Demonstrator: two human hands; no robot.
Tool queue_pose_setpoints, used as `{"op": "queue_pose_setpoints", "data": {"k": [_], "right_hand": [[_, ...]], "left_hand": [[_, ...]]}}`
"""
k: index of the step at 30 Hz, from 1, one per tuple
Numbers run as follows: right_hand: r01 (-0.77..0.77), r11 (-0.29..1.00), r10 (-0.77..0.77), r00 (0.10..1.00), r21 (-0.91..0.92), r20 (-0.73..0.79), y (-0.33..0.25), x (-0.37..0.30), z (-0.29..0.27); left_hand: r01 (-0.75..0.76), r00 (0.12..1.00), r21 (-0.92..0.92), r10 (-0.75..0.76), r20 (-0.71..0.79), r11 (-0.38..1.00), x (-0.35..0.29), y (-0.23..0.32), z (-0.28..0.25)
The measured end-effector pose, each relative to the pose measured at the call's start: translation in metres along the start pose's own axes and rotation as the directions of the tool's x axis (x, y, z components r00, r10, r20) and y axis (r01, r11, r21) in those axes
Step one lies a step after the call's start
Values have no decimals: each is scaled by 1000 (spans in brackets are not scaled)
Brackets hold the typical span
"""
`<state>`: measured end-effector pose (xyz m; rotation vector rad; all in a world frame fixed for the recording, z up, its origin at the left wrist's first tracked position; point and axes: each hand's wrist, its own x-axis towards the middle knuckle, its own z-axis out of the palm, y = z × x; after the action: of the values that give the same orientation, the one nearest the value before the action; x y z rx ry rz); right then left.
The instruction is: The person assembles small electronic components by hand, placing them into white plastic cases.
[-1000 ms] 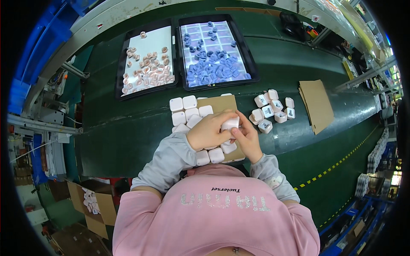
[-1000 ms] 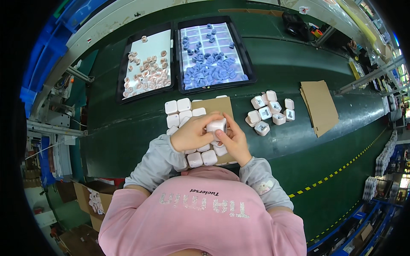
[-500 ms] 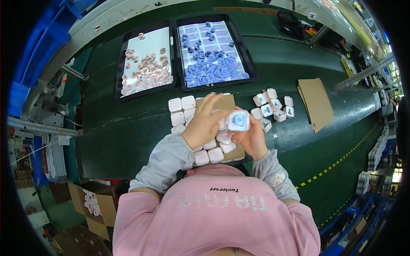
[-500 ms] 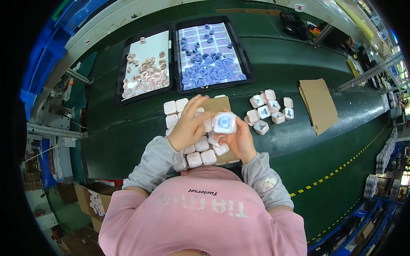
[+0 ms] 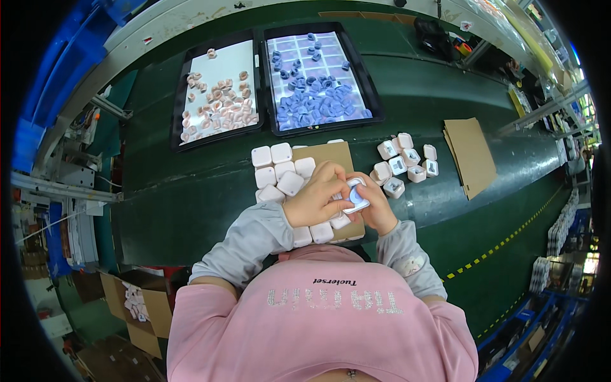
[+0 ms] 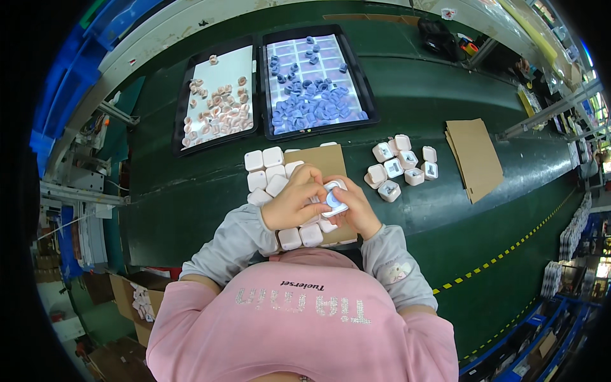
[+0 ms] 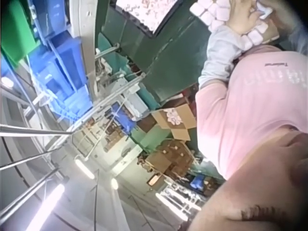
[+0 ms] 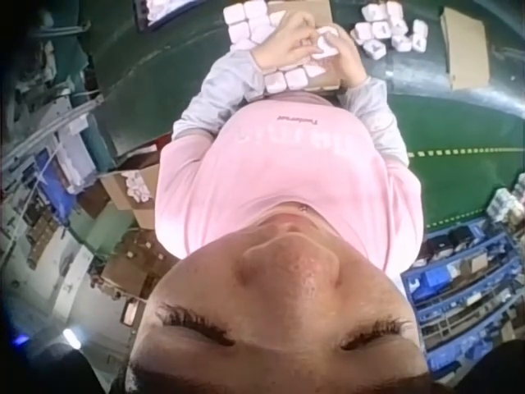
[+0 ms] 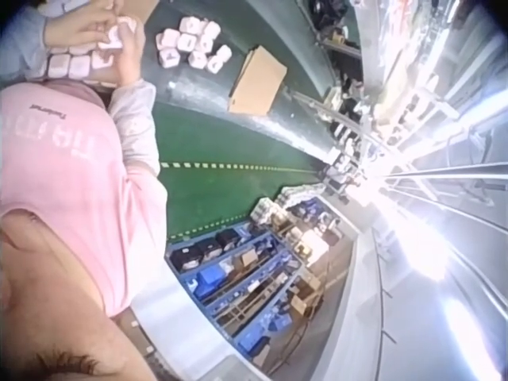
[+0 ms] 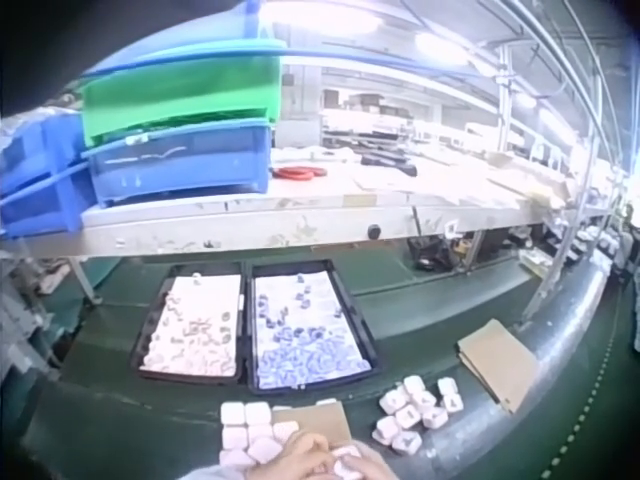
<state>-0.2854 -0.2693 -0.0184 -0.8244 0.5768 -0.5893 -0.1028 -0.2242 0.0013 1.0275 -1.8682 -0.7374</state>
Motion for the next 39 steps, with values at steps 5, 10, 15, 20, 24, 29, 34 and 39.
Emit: {"op": "queue_pose_setpoints", "data": {"k": [5,10,15,20,24,29,34,39], "right_hand": [[-23,987,-15,974,162,228,4,3,-18],[17,907,85,971,420,-223,8,-4,-41],[120,954,-283,655,-274,-700,-14,5,-134],[27,974,-197,596,-226,-779,-21,8,-178],[-255,806,-357,509,-534,-783,9,8,-225],[-265,456,-714,461,-850,-527,25,19,-170],[-122,868,-140,870,-481,-474,9,5,-91],[123,992,-124,988,-12,-92,5,-5,-24]], "left_hand": [[45,999,-274,-35,41,961,7,8,0],[-33,960,-121,-2,-278,992,32,-7,-25],[354,781,-113,-360,-511,928,63,-104,-55],[449,827,162,-341,-447,879,68,-130,-62],[53,948,213,-116,295,976,42,-92,-19],[-63,758,514,-294,583,856,10,-53,36],[199,908,101,-222,355,975,11,-52,31],[129,981,-63,-118,155,990,29,-23,17]]}}
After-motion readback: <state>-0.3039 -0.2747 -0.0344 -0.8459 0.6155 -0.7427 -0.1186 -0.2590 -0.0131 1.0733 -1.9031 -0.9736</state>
